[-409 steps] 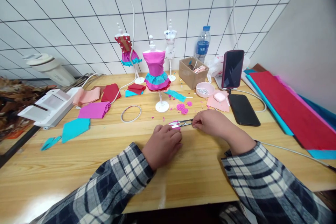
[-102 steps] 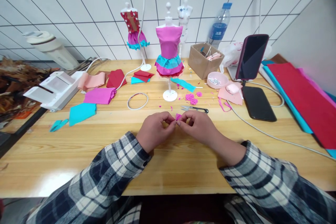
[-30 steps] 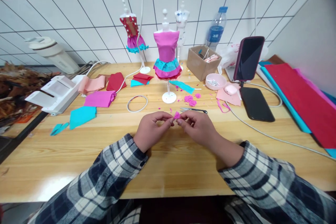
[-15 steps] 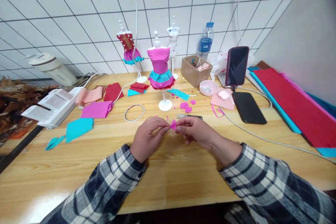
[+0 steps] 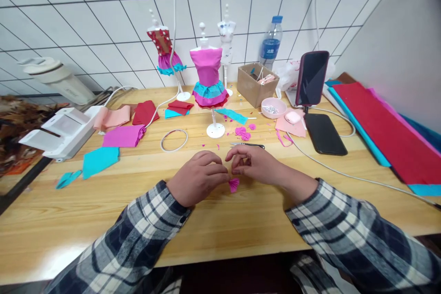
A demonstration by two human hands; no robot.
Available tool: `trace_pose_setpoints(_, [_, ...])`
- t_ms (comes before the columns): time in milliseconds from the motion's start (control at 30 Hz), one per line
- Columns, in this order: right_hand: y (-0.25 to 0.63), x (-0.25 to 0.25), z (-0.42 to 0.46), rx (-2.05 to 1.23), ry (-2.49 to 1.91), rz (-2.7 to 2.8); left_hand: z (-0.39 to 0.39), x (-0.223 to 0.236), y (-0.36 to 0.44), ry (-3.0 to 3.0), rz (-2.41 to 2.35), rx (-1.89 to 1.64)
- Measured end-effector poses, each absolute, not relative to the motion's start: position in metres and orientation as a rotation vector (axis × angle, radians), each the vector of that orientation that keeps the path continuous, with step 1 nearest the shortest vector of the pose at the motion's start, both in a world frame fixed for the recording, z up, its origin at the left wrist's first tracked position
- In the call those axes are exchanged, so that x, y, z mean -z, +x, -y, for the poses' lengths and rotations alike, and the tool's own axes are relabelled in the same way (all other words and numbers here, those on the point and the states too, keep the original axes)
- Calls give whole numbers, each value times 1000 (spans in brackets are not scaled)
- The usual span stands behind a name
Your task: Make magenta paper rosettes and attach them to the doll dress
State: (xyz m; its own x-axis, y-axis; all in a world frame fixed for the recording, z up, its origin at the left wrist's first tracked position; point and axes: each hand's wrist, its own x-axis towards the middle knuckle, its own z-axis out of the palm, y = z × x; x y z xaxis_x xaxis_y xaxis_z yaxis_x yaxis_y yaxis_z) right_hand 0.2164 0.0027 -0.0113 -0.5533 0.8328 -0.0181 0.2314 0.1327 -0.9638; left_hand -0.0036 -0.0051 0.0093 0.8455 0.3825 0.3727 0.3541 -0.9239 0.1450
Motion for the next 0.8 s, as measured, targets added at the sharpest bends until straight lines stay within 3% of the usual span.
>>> trace_pose_setpoints(133, [217,1,3,-929,-1037,2082,7,-5,1,2945,-666,-485])
trace_pose_setpoints(267, [220,-5,3,-668,-1054,2142,8,-1,3,2910,-743,-431])
trace_pose_setpoints(533, [223,2,-1,-675,-1239,1786,7,0,2,2623,-1005,-593])
trace_pose_setpoints(667, [214,-3,12,-598,-1135,1630,8,-3,8,1958,-1340,-833])
trace_pose_setpoints(800, [202,-4,23,-583,-969,1744,10,-6,15,1376,-1227,-875])
